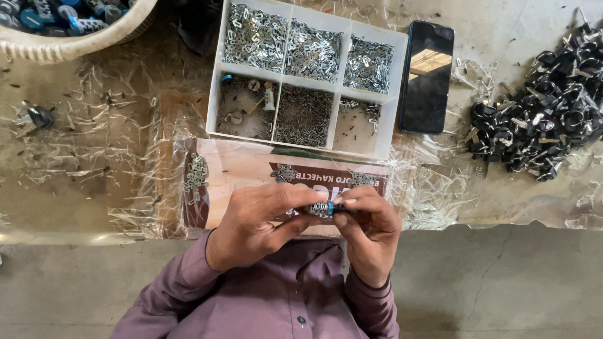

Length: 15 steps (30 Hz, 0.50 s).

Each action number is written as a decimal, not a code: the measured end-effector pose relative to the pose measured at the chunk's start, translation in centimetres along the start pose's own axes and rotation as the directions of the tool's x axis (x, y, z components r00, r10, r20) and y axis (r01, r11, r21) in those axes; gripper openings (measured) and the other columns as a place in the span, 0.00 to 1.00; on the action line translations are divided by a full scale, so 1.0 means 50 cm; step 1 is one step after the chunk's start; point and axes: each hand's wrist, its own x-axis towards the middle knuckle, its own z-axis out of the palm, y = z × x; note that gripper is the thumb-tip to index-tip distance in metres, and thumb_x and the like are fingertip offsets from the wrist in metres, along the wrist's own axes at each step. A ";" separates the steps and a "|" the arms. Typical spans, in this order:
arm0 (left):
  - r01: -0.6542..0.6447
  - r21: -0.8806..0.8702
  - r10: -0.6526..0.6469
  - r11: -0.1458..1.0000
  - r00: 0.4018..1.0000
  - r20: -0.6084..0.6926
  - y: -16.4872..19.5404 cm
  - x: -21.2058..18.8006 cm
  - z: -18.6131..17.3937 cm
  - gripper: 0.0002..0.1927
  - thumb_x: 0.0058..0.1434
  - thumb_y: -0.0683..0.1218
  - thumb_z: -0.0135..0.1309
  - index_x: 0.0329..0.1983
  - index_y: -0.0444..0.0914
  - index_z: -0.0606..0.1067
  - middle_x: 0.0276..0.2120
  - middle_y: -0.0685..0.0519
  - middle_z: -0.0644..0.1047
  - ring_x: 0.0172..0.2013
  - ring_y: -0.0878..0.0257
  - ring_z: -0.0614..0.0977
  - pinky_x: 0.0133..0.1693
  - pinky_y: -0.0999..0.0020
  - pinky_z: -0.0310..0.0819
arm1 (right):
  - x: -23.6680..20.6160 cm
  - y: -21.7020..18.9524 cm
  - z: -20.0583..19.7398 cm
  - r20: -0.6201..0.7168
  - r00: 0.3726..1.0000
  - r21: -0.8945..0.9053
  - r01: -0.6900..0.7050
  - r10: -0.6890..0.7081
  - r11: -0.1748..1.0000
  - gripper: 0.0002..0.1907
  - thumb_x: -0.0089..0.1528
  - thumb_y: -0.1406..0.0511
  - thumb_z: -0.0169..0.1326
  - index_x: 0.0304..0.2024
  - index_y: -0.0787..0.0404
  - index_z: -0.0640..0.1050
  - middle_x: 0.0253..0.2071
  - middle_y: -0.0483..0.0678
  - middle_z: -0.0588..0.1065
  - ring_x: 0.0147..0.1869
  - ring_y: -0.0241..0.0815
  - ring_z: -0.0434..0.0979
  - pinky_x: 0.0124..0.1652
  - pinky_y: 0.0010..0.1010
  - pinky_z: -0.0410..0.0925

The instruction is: The person picks small metal fitting parts from a compartment box and from piles on the table, fits the components together by hand, and places the finished assemblies into a plastic basket, repeating the assembly cycle.

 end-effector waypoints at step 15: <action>-0.035 -0.035 0.034 0.999 0.999 -0.028 -0.007 -0.014 -0.004 0.18 0.58 0.33 0.60 0.51 0.39 0.80 0.45 0.51 0.83 0.44 0.60 0.87 0.43 0.69 0.84 | -0.004 -0.005 -0.010 0.083 0.981 -0.264 0.193 -0.177 0.945 0.15 0.57 0.83 0.60 0.45 0.67 0.80 0.42 0.53 0.77 0.44 0.38 0.77 0.43 0.23 0.71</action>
